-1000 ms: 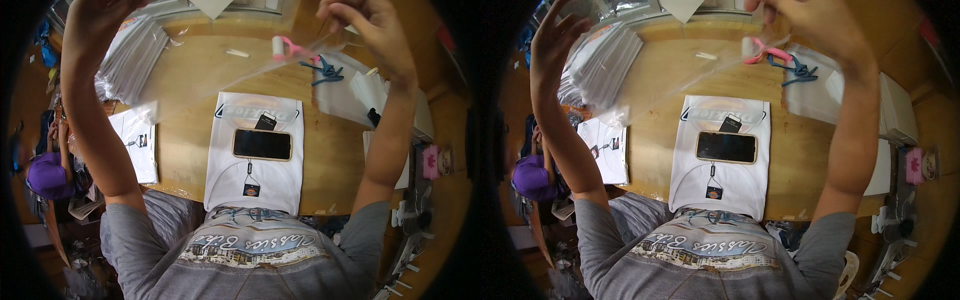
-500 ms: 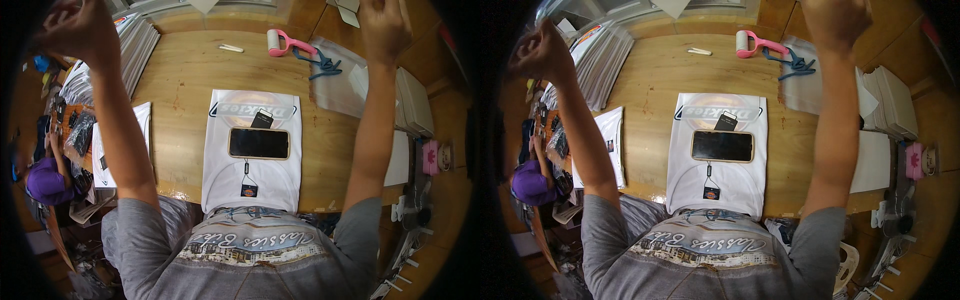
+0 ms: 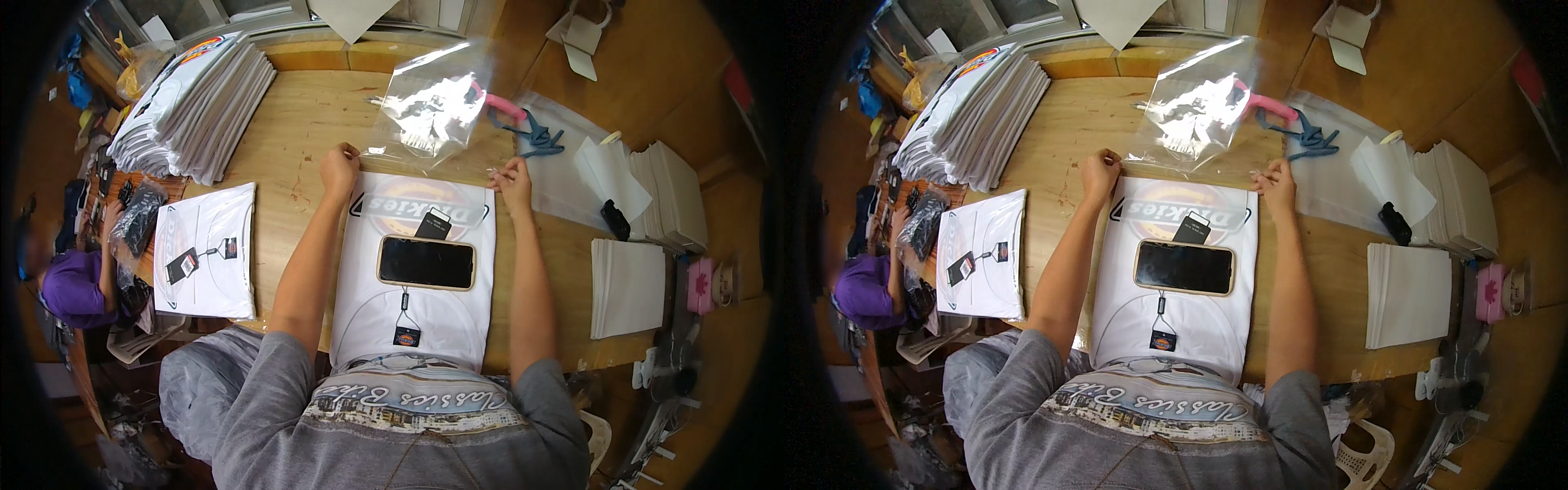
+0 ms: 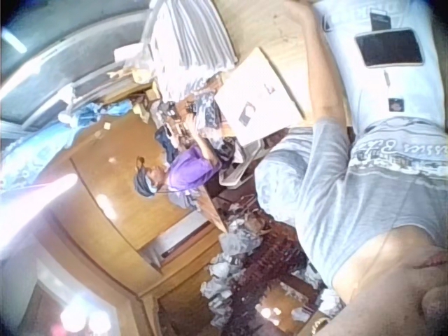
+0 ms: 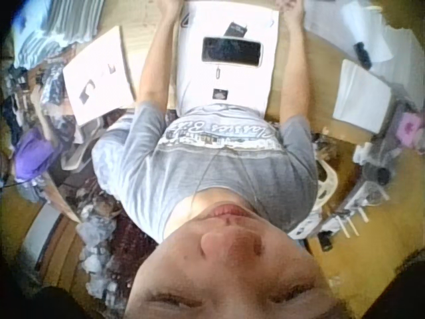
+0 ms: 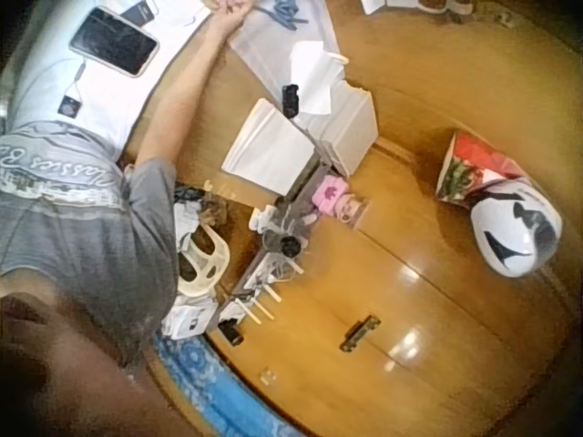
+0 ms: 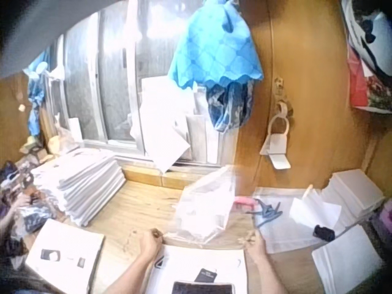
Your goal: The person folds a white t-shirt using a cardboard template, places it into a clear plastic bag, and stacks it with other packaged shirts. The process is repeated for multiple shirts.
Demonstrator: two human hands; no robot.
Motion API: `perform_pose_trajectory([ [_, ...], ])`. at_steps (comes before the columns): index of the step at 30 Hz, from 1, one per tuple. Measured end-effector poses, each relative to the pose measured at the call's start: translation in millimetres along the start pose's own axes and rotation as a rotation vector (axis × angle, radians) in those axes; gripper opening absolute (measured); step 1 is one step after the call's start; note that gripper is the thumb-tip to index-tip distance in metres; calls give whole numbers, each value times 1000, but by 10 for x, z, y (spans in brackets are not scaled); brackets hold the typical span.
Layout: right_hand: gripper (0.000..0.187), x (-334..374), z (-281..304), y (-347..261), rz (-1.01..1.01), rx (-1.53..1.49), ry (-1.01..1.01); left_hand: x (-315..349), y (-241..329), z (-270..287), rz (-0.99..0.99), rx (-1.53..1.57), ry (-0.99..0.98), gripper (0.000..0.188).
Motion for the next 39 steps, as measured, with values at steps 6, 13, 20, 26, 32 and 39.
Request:
perform_pose_trajectory([
  [6, 7, 23, 120, 9, -233, 120, -148, -29, -157, -133, 269, 400, -287, 8],
  [13, 5, 201, 212, 78, -234, -6, -112, 165, -165, 5, 211, 417, -443, 12],
  [20, 4, 425, 293, 60, -138, 29, -106, 352, -194, 128, 207, 449, -470, 13],
  [26, 8, 882, 488, 69, -166, 116, -56, 662, -270, 357, 204, 441, -515, 10],
  [32, 59, 1660, -64, -814, 430, 458, -370, 908, -152, 640, 169, 306, -329, 21],
  [39, 74, 1932, -497, -844, 672, 814, -668, 935, -202, 623, 106, 152, -248, 38],
])
Point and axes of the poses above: each hand's wrist, its own x-axis away from the middle knuckle, its own z-axis out of the back of the hand, y = z × x, the point moved 6 cm from there along -x, towards the middle knuckle, and after that the axes turned 14 degrees about y, right-handed, at the moved point
